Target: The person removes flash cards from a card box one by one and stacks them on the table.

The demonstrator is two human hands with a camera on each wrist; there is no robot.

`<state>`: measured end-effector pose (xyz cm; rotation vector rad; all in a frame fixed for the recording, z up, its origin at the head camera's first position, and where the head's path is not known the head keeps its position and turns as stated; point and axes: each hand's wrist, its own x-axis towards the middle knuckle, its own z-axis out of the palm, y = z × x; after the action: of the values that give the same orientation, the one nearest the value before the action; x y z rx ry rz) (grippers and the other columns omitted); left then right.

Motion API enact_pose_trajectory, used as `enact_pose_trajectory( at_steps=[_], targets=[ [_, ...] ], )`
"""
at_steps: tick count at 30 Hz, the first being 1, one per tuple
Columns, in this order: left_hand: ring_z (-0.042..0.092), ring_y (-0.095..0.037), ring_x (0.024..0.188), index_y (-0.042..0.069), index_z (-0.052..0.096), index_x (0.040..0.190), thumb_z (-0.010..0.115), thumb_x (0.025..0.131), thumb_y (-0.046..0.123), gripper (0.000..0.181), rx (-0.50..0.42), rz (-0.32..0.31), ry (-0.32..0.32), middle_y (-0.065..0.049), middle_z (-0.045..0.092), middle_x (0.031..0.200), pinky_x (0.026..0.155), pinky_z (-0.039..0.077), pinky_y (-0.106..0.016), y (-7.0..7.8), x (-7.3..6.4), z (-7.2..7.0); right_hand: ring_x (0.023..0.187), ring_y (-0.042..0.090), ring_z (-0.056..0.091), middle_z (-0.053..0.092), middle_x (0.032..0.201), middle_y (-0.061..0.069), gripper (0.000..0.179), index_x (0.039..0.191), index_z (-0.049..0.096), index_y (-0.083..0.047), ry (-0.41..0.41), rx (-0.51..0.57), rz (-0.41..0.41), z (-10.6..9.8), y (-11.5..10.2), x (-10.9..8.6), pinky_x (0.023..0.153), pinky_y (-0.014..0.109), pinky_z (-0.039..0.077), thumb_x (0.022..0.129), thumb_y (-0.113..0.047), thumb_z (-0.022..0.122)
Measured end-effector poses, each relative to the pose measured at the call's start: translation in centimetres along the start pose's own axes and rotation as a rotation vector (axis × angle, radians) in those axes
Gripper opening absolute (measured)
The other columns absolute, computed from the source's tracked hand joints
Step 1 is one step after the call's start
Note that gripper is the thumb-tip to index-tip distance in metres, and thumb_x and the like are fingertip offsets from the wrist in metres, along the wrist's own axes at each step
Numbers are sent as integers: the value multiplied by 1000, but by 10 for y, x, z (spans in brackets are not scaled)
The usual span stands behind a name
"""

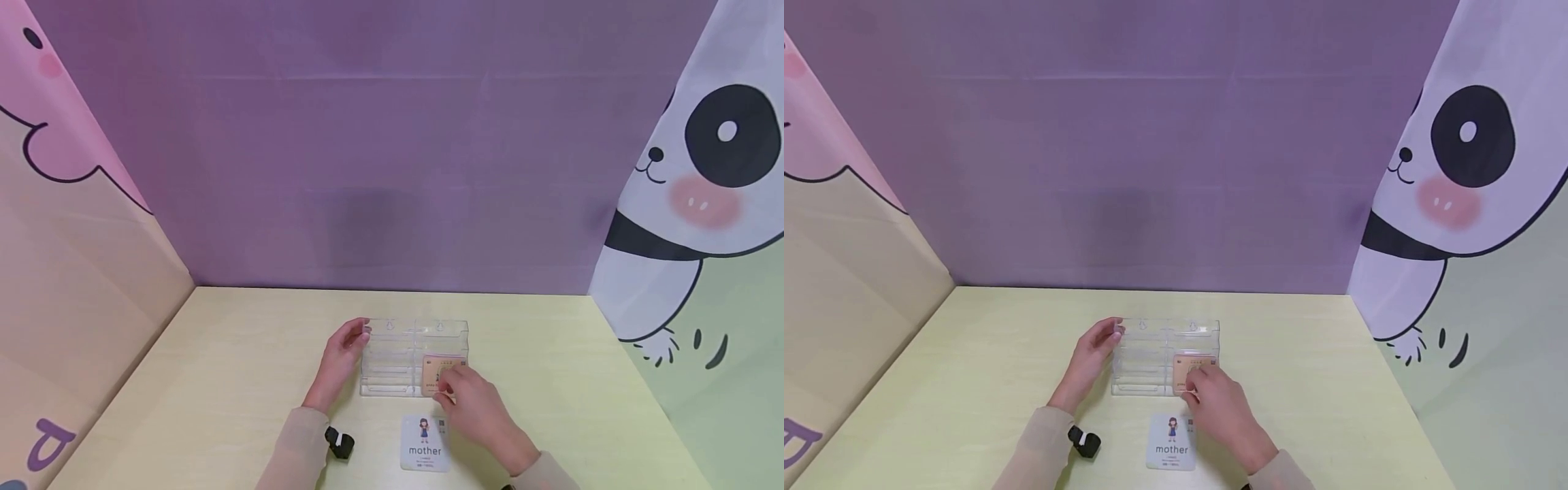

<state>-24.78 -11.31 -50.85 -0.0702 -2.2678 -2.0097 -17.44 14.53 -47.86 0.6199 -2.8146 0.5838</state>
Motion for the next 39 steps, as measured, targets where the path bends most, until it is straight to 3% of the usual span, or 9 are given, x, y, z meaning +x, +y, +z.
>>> enact_pose_trajectory(
  at_steps=[11,17,31,39],
  targets=[
    [55,-28,126,7,58,141,58,104,11,37,22,3,0,-13,62,134,111,41,-46,-2,-1,-2,78,11,54,56,84,-6,22,83,62,-14,176,44,31,-5,4,1,65,27,51,82,-11,85],
    [55,-29,126,7,58,141,59,104,12,37,12,11,-6,-14,61,133,111,41,-46,-2,0,-2,75,12,54,58,85,-1,22,87,63,-11,232,79,57,-6,10,5,63,27,50,81,-10,85],
    [55,-30,125,5,58,140,59,104,10,36,1,2,5,-15,62,133,110,41,-47,-2,-1,0,82,20,58,57,94,3,24,97,66,-6,280,112,108,-4,24,9,64,31,51,82,-11,84],
    [55,-29,125,6,58,140,59,104,12,37,-2,3,3,-15,62,133,110,41,-46,-2,-1,0,85,23,58,57,100,6,23,101,66,-5,251,145,155,-3,26,11,66,33,51,84,-10,81]
  ],
)
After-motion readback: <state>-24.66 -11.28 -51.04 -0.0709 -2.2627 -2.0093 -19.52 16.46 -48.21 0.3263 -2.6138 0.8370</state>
